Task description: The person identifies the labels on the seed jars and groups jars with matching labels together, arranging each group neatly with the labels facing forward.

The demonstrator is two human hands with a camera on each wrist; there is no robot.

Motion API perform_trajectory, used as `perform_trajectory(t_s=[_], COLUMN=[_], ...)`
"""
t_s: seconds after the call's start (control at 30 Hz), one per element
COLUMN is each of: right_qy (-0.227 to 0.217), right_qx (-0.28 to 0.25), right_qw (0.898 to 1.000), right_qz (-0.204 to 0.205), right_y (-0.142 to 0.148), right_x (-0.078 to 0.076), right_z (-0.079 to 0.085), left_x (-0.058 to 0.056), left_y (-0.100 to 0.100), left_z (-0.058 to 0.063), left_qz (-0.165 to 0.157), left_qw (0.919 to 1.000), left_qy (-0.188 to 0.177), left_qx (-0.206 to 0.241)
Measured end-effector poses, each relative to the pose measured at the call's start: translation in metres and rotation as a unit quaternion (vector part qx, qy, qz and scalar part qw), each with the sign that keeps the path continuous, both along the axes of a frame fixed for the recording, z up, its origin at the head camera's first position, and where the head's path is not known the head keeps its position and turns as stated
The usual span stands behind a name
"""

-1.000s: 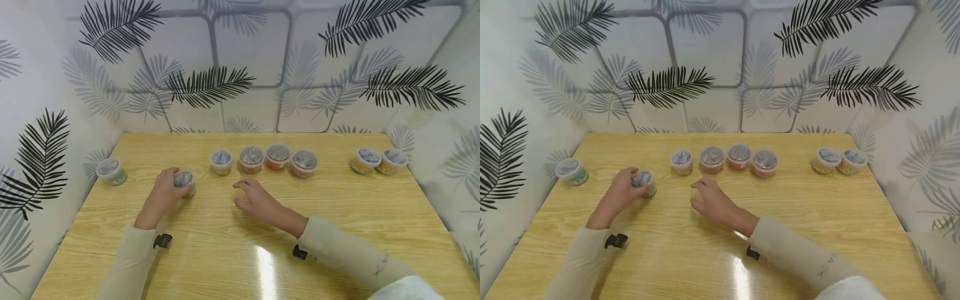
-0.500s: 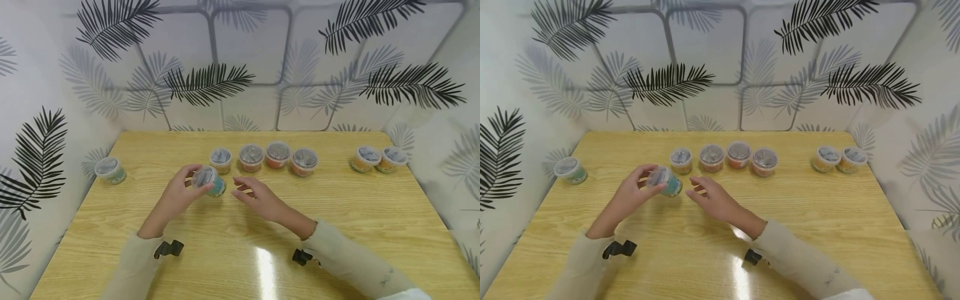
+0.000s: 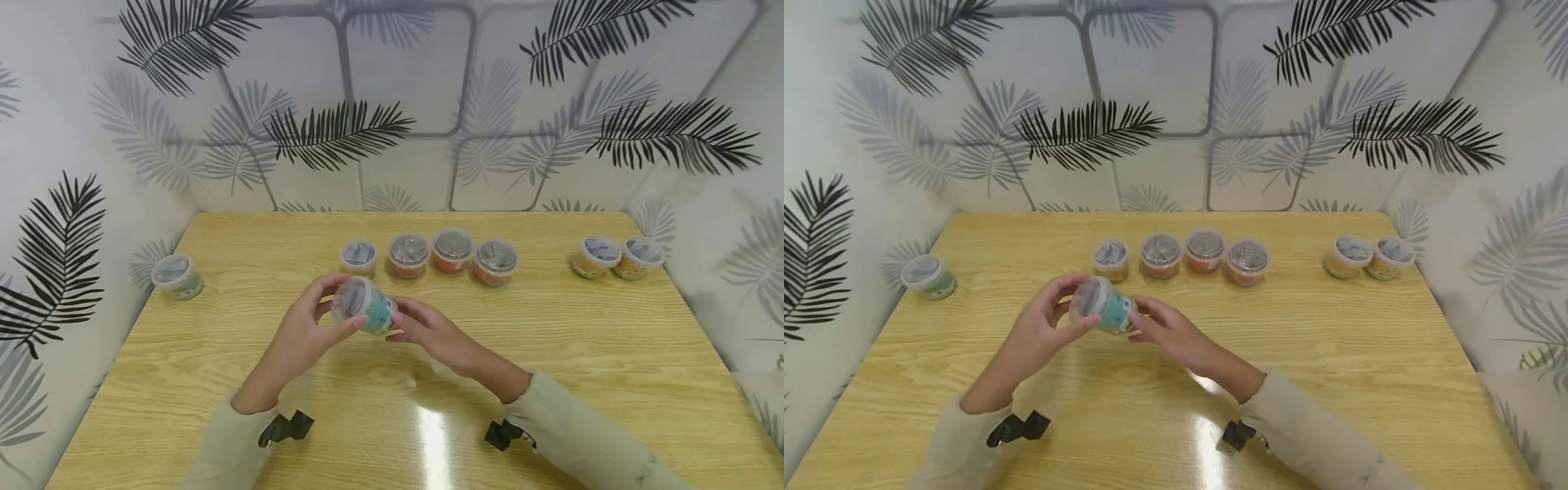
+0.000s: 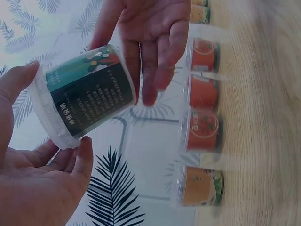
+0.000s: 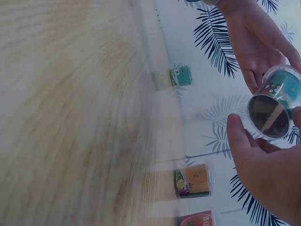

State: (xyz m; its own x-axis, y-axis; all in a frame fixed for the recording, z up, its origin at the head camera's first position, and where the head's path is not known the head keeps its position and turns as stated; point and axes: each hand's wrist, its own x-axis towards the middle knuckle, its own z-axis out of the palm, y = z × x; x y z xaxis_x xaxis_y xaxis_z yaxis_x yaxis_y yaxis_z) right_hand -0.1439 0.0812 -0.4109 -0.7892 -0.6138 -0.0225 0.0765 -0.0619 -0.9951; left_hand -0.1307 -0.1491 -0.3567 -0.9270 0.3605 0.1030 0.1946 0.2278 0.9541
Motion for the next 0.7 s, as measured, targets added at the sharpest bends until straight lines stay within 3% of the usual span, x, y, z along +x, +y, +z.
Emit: perform_trajectory(t_s=[0.23,0.4,0.7], right_qy=[-0.067,-0.132,-0.171], right_qx=[-0.094,-0.169,-0.22], right_qw=[0.993,0.977,0.96], right_qz=[-0.01,-0.009,-0.006], right_y=[0.001,0.002,0.005], right_x=[0.01,0.011,0.013], right_z=[0.006,0.001,-0.006], left_x=[0.0,0.002,0.0], left_y=[0.002,0.005,0.007], left_z=[-0.015,-0.018,-0.023], left_qz=[-0.012,-0.014,-0.032], left_qw=[0.9989,0.998,0.9989], left_qy=[0.024,0.008,0.004], left_qx=[0.04,0.06,0.034])
